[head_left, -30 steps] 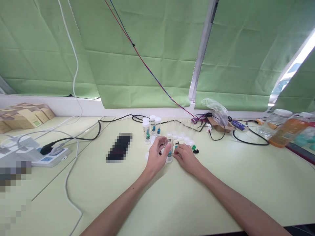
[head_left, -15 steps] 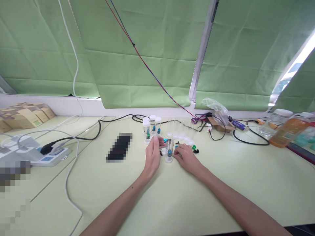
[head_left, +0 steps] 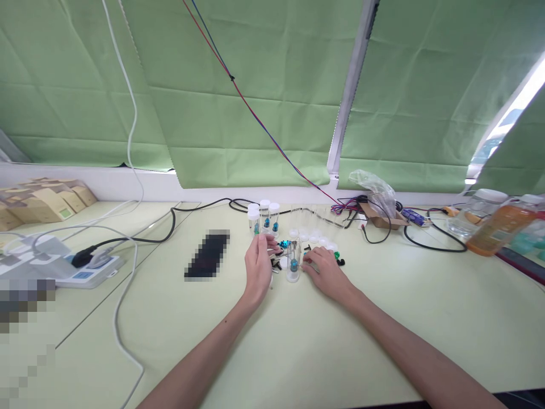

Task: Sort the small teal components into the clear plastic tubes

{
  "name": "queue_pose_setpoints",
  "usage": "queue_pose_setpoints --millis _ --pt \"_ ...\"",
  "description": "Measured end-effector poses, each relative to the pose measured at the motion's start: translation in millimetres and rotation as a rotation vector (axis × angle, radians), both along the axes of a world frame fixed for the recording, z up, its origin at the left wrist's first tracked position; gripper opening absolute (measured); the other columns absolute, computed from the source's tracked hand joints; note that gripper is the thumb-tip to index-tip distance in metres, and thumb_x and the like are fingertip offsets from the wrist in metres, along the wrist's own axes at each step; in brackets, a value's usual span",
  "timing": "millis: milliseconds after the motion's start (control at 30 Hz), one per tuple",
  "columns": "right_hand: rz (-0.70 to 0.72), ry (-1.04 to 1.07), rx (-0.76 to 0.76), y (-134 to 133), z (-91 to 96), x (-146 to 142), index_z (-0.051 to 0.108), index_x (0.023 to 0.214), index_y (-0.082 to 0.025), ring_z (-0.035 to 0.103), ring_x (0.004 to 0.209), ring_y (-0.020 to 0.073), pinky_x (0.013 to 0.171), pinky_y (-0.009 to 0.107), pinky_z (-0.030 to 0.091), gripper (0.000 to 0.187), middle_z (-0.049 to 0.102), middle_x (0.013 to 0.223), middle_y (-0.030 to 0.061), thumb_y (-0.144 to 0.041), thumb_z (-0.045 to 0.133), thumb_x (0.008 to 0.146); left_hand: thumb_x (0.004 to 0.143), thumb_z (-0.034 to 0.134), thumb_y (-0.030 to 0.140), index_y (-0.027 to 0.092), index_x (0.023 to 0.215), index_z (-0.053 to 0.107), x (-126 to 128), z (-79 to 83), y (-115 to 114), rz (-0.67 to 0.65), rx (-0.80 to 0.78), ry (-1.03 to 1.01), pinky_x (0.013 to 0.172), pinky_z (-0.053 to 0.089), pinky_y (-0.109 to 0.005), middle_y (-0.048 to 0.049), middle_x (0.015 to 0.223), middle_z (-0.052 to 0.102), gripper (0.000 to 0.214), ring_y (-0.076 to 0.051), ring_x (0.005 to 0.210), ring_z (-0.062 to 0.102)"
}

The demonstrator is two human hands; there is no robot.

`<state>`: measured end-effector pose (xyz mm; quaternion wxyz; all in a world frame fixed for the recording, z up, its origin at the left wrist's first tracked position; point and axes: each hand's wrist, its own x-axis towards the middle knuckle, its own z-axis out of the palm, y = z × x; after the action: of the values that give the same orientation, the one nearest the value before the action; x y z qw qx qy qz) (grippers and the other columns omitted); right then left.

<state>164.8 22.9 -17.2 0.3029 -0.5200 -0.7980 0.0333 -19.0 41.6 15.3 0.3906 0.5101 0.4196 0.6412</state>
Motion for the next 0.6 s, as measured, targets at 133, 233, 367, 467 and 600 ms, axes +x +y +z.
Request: queue_pose_setpoints --millis 133,233,367,467,600 --pt "0.0 -0.001 -0.004 3.2 -2.5 3.6 0.063 0.096 -0.02 0.054 0.093 0.021 0.083 0.036 0.036 0.013 0.061 0.094 0.0064 -0.018 0.051 0.094 0.091 0.042 0.054 0.018 0.084 0.059 -0.5 0.8 0.1 0.007 -0.011 0.0 0.069 0.055 -0.03 -0.0039 0.078 0.06 0.041 -0.016 0.071 0.062" --pt "0.004 -0.015 -0.021 4.1 -4.6 3.6 0.064 0.097 -0.019 0.053 0.094 0.0212 0.083 0.036 0.036 0.012 0.061 0.095 0.0063 -0.019 0.054 0.093 0.091 0.043 0.053 0.018 0.085 0.059 0.9 -1.0 -0.7 -0.014 -0.027 -0.001 0.067 0.054 -0.03 -0.0036 0.078 0.06 0.039 -0.015 0.07 0.061" --pt "-0.003 -0.033 -0.033 2.5 -3.9 1.2 0.063 0.093 -0.018 0.053 0.094 0.0213 0.084 0.036 0.036 0.007 0.062 0.093 0.0054 -0.018 0.057 0.09 0.09 0.044 0.053 0.018 0.084 0.059 2.6 -3.3 -2.0 -0.033 -0.04 0.005 0.067 0.054 -0.029 -0.0036 0.078 0.06 0.038 -0.015 0.07 0.061" --pt "-0.015 -0.058 -0.039 1.8 -2.9 0.1 0.063 0.088 -0.019 0.053 0.091 0.0211 0.083 0.036 0.036 0.007 0.062 0.09 0.0049 -0.016 0.056 0.09 0.09 0.044 0.055 0.018 0.083 0.059 3.2 -4.2 -2.4 -0.041 -0.039 0.013 0.067 0.054 -0.03 -0.0036 0.079 0.06 0.04 -0.016 0.071 0.061" --pt "-0.037 -0.096 -0.026 3.0 -4.6 -0.8 0.061 0.086 -0.018 0.053 0.09 0.0216 0.081 0.035 0.036 0.01 0.061 0.09 0.0058 -0.014 0.054 0.091 0.089 0.044 0.057 0.019 0.082 0.06 4.2 -5.4 -3.0 -0.044 -0.028 0.043 0.068 0.053 -0.03 -0.0037 0.08 0.062 0.042 -0.017 0.073 0.061"
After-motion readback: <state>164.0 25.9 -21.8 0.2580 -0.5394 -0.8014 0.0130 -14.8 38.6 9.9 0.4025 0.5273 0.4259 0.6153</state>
